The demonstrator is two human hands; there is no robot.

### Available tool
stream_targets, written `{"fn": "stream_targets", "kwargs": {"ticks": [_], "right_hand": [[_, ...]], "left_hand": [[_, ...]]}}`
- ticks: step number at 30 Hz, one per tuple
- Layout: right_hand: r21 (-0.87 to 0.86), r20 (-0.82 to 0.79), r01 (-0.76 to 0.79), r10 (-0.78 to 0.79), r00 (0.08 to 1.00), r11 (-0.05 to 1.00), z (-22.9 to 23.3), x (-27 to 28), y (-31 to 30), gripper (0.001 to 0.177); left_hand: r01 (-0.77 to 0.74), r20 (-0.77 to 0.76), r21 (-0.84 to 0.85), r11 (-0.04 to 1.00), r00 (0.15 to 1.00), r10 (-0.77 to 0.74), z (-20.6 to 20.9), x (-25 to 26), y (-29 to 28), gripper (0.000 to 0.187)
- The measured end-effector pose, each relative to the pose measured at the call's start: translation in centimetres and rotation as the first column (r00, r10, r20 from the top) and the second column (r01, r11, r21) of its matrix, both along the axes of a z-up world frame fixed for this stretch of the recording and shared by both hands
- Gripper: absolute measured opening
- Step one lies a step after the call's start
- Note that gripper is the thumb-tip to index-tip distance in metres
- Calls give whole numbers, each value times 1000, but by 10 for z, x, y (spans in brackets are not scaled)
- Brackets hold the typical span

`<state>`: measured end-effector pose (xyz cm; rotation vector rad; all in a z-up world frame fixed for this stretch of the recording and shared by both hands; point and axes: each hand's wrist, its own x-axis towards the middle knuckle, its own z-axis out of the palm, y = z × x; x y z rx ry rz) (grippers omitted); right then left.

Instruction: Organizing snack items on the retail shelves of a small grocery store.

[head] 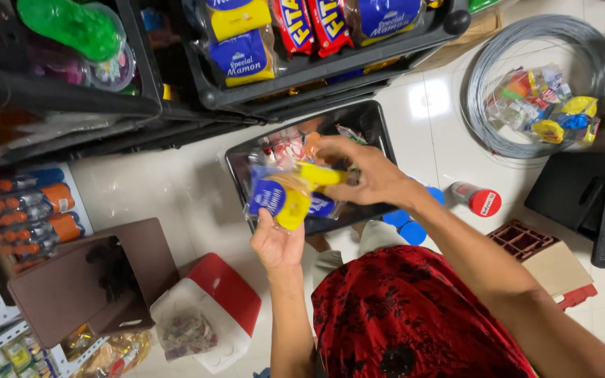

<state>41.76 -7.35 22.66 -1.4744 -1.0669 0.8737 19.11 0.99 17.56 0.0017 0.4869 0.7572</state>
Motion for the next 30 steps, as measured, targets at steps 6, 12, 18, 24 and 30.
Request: {"fn": "stream_targets", "kwargs": {"ticks": [6, 12, 18, 24, 30], "right_hand": [[-150, -317, -332, 273, 908, 931, -33, 3, 11, 72], [-161, -427, -1, -69, 901, 987, -60, 9, -2, 45], [-109, -581, 362, -355, 732, 926, -29, 30, 11, 68], [-190, -712, 418, -418, 564, 888, -28, 46, 11, 53], [-35, -752, 458, -326, 574, 888, -52, 75, 5, 43]], "left_hand": [[92, -62, 66, 994, 994, -88, -23, -8, -8, 54], [34, -23, 22, 999, 999, -34, 1, 0, 7, 63], [46, -134, -14, 999, 990, -48, -17, -3, 7, 59], [117, -149, 18, 993, 982, -113, -4, 14, 7, 75], [133, -306, 4, 991, 944, -125, -8, 22, 7, 68]]}}
